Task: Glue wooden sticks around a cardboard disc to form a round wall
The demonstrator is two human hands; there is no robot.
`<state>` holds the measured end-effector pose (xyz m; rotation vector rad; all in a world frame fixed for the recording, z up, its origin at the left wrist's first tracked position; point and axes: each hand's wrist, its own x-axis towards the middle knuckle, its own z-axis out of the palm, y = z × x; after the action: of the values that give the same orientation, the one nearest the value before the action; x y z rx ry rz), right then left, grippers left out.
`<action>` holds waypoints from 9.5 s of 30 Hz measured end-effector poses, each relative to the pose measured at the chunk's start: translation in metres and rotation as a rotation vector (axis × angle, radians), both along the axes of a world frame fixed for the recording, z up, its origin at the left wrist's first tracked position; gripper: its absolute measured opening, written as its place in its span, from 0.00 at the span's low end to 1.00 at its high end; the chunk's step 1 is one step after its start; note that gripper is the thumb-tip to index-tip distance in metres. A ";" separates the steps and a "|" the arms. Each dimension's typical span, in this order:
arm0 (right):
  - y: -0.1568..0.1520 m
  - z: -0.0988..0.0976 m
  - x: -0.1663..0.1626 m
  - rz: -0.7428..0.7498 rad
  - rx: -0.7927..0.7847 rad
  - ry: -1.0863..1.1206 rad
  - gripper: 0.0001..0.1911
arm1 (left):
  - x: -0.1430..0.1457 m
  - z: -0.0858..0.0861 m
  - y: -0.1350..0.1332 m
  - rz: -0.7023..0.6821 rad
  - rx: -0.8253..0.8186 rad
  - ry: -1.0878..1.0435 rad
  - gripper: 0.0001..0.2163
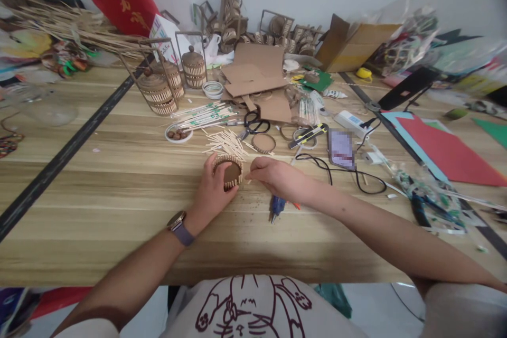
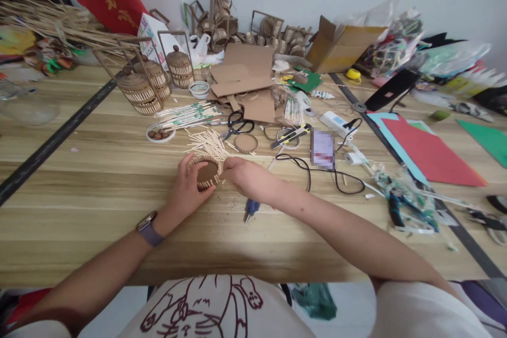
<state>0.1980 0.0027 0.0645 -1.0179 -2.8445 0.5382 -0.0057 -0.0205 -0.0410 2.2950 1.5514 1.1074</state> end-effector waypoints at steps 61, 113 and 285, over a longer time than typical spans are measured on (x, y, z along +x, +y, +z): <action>-0.007 -0.040 -0.013 0.730 0.507 -0.305 0.06 | -0.001 0.000 -0.001 -0.026 -0.034 0.012 0.28; 0.041 -0.044 -0.017 0.302 0.295 0.034 0.12 | -0.001 0.004 -0.001 -0.048 -0.056 -0.002 0.26; -0.011 -0.084 0.113 -0.908 0.851 0.519 0.10 | -0.069 0.030 0.030 0.360 0.220 -0.007 0.45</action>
<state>0.3113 -0.0086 -0.0195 -1.4602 -1.5901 -0.4036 -0.0745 0.0096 -0.0109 2.1872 1.9854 1.4323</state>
